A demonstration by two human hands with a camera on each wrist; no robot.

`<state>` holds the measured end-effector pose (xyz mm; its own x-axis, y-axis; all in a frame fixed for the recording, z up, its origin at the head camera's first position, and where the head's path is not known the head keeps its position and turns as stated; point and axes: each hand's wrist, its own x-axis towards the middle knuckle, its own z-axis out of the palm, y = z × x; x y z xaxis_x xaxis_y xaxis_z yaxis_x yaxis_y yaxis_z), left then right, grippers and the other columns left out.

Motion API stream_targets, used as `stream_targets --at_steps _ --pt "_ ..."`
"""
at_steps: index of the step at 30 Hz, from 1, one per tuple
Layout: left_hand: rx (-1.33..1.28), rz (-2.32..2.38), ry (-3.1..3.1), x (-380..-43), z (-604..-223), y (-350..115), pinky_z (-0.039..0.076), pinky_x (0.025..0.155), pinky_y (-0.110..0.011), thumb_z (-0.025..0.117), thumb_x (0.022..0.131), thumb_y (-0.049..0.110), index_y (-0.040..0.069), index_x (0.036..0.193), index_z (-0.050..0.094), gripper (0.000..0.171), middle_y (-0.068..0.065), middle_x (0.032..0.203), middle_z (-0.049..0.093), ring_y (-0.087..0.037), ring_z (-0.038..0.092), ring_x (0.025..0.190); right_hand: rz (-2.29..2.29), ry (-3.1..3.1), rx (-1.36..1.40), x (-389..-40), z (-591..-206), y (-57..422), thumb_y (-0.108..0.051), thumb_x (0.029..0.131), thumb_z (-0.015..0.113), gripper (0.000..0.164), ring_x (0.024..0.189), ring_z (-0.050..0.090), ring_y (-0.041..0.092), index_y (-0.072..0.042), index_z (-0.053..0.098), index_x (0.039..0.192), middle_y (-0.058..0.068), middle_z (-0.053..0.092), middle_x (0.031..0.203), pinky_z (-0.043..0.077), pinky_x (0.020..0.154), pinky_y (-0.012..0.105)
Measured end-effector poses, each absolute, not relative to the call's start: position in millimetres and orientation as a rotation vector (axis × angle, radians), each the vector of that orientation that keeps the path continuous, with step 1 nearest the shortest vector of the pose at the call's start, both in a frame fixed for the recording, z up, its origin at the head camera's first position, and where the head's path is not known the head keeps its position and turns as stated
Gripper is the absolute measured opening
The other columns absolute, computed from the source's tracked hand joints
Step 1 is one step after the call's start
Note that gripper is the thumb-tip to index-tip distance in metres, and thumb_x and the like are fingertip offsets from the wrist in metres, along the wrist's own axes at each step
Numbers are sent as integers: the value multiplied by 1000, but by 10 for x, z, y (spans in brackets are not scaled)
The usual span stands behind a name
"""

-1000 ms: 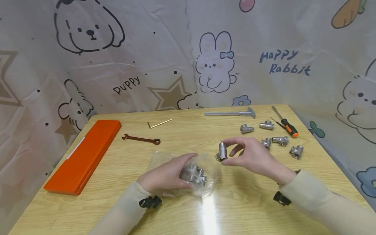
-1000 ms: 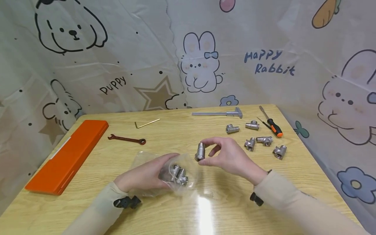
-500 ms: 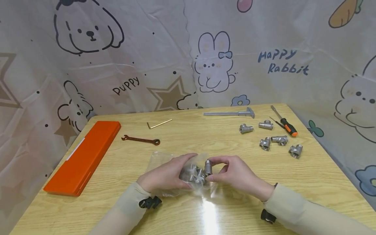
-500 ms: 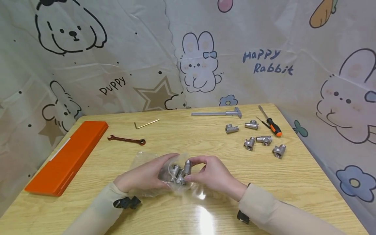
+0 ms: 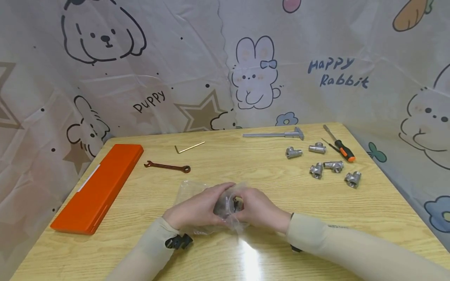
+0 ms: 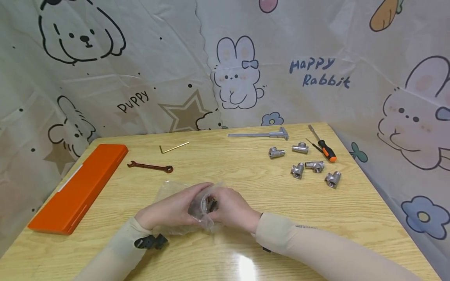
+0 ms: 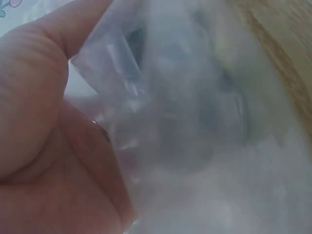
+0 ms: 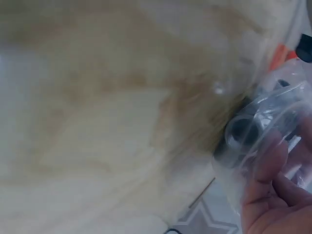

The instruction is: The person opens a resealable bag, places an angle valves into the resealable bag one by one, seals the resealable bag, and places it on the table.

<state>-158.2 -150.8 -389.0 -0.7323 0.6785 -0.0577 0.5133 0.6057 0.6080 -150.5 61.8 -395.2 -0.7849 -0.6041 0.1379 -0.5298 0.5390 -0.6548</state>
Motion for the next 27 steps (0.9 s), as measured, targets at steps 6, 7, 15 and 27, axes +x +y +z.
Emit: stream_targets --at_steps 6,7,15,27 --pt "982 828 2551 -1583 -3891 -1507 34 112 -39 86 76 38 14 157 24 105 -3 155 36 -19 40 135 -943 2749 -1078 -1498 -3890 604 -32 71 89 53 102 64 15 -14 70 117 -5 69 112 52 90 30" --pt "977 821 2553 -1583 -3893 -1509 34 113 -40 86 76 37 14 157 24 105 -3 155 36 -19 40 136 -931 2755 -1073 -1494 -3866 626 -31 72 88 52 101 64 15 -13 70 117 -3 70 113 53 89 30" --pt "940 810 2554 -1582 -3898 -1502 34 112 -41 88 75 30 20 157 24 104 -2 151 40 -18 42 132 -941 2769 -934 -1508 -3603 993 -26 81 83 39 65 61 5 -5 73 111 6 73 105 53 63 24" --pt "919 792 2560 -1577 -3900 -1496 29 116 -40 88 75 28 17 157 23 106 -5 155 36 -22 36 138 -739 2918 -305 -2346 -3345 2020 -58 94 57 77 112 59 41 7 54 136 26 60 127 50 91 56"
